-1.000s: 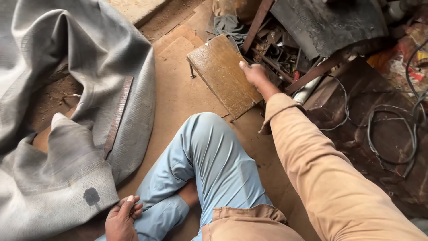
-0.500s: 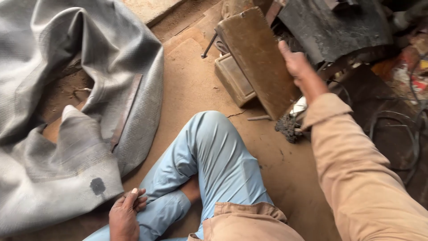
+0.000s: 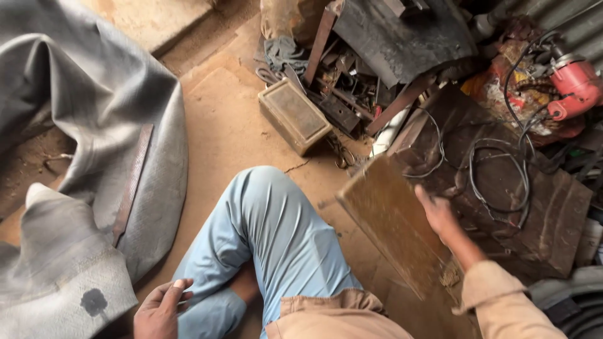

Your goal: Repairing a puncture in a large rubber tire tube using adhesive and a patch.

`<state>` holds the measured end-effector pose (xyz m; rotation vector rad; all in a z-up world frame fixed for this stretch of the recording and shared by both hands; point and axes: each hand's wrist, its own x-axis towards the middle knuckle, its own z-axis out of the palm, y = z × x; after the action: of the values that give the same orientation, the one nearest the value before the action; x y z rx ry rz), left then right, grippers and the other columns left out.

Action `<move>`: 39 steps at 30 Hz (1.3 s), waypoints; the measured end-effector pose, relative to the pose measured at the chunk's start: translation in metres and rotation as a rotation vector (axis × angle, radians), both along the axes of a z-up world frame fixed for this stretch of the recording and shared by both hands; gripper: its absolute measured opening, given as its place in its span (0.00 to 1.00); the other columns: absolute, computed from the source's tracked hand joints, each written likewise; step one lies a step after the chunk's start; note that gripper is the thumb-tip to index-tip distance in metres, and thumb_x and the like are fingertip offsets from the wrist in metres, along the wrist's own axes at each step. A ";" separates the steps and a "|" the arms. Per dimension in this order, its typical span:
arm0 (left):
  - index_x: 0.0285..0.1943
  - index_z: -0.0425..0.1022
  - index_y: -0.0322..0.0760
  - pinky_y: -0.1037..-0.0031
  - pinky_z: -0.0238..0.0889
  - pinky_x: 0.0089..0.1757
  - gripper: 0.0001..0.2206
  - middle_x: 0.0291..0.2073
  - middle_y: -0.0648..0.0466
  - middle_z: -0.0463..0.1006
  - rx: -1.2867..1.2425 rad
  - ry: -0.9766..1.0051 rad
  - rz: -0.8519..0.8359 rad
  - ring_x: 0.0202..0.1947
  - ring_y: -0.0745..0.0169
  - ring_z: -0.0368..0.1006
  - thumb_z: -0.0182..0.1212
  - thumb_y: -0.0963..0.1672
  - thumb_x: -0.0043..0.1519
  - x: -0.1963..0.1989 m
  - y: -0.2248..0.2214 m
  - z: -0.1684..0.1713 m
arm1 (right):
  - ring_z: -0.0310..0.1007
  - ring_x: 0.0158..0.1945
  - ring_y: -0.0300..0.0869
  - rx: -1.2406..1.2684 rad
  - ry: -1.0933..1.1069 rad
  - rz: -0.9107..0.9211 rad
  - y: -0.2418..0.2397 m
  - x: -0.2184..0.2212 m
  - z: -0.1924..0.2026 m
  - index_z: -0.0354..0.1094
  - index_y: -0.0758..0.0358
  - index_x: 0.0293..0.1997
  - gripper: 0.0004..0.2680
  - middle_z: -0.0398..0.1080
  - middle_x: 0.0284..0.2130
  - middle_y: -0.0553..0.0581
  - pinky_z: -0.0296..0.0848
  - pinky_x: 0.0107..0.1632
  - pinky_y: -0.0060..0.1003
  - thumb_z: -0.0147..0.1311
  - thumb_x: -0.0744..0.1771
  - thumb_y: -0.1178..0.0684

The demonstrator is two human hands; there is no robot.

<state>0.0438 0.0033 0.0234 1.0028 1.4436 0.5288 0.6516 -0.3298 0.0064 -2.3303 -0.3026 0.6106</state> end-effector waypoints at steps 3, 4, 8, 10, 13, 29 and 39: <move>0.47 0.80 0.27 0.71 0.69 0.41 0.12 0.41 0.48 0.85 0.139 0.010 -0.043 0.39 0.62 0.78 0.63 0.45 0.64 0.049 0.001 0.056 | 0.63 0.31 0.46 -0.264 -0.103 0.140 -0.029 0.018 -0.039 0.70 0.80 0.30 0.31 0.69 0.23 0.70 0.72 0.41 0.48 0.48 0.71 0.28; 0.47 0.80 0.27 0.71 0.69 0.41 0.12 0.41 0.48 0.85 0.145 0.014 -0.045 0.39 0.62 0.78 0.63 0.45 0.64 0.061 0.002 0.062 | 0.63 0.31 0.46 -0.257 -0.099 0.138 -0.014 0.003 -0.016 0.70 0.80 0.30 0.31 0.69 0.23 0.70 0.72 0.41 0.48 0.48 0.71 0.28; 0.51 0.81 0.30 0.73 0.69 0.41 0.15 0.39 0.49 0.85 0.282 0.163 -0.121 0.36 0.63 0.77 0.65 0.46 0.62 0.125 0.008 0.113 | 0.77 0.40 0.50 -0.092 -0.357 0.283 0.069 -0.041 0.077 0.77 0.62 0.49 0.17 0.78 0.39 0.64 0.74 0.44 0.43 0.55 0.66 0.38; 0.53 0.82 0.32 0.73 0.69 0.39 0.16 0.38 0.49 0.85 0.321 0.297 -0.158 0.34 0.62 0.76 0.66 0.47 0.62 0.163 0.011 0.141 | 0.79 0.42 0.49 0.103 -0.478 0.356 0.110 -0.050 0.099 0.76 0.64 0.50 0.15 0.78 0.43 0.64 0.75 0.44 0.41 0.56 0.66 0.43; 0.54 0.81 0.35 0.71 0.71 0.39 0.17 0.39 0.50 0.85 0.410 0.407 -0.203 0.34 0.61 0.78 0.67 0.47 0.60 0.209 0.016 0.164 | 0.81 0.42 0.45 0.284 -0.456 0.416 0.168 -0.049 0.099 0.78 0.59 0.49 0.09 0.80 0.41 0.58 0.78 0.45 0.38 0.58 0.68 0.49; 0.52 0.78 0.36 0.63 0.70 0.44 0.14 0.43 0.49 0.83 0.971 0.374 -0.704 0.43 0.51 0.78 0.66 0.45 0.59 0.462 0.131 0.224 | 0.79 0.36 0.37 0.667 0.372 0.350 0.290 0.001 0.001 0.76 0.66 0.46 0.08 0.80 0.35 0.56 0.78 0.42 0.33 0.55 0.69 0.52; 0.58 0.76 0.35 0.61 0.69 0.49 0.16 0.47 0.48 0.81 1.305 0.216 -0.879 0.49 0.52 0.77 0.67 0.45 0.64 0.659 0.166 0.216 | 0.82 0.42 0.48 0.359 0.113 0.717 0.290 0.010 0.036 0.74 0.66 0.52 0.12 0.79 0.41 0.62 0.80 0.46 0.40 0.55 0.70 0.48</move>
<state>0.7029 0.1692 0.2395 2.5952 0.5351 0.6829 0.6612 -0.0401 0.0428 -1.7994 -1.1198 0.9286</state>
